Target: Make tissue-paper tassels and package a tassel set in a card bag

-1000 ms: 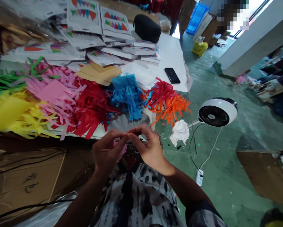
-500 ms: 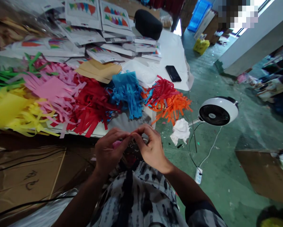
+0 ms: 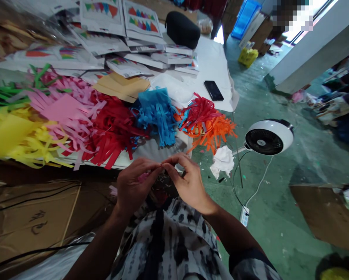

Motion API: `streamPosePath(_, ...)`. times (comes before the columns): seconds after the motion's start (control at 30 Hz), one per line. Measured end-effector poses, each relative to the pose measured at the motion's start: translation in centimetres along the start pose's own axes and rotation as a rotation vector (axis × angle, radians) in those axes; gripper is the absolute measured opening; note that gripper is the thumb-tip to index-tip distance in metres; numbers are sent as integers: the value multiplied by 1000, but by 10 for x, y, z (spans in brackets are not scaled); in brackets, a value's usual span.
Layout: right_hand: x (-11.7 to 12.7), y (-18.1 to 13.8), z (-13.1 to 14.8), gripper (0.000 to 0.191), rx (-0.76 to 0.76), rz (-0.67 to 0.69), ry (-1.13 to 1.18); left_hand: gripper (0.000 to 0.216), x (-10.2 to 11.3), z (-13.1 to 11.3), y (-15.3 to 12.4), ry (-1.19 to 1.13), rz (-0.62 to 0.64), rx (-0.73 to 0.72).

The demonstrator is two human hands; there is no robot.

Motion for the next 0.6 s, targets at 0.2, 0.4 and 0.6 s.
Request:
streamPosePath(0.2,2,0,7,12,76,42,-135,7,-6,2,-3,-98,41,162)
streamPosePath(0.4,3,-1,4,12,0,42,-79,13,-9,6,-8,-230,59,387)
streamPosePath(0.6,3,0,4,11,9,57,-107,13,-6,9,-4,-116,56,292)
Point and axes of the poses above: each hand's wrist, its own y-axis towards the middle knuckle, its own x-axis out of the back of the hand, z = x × y, the point moved 3 cm from there along y, towards the middle knuckle, and after that the axes turned 5 degrees about z, right-handed, at the moved point
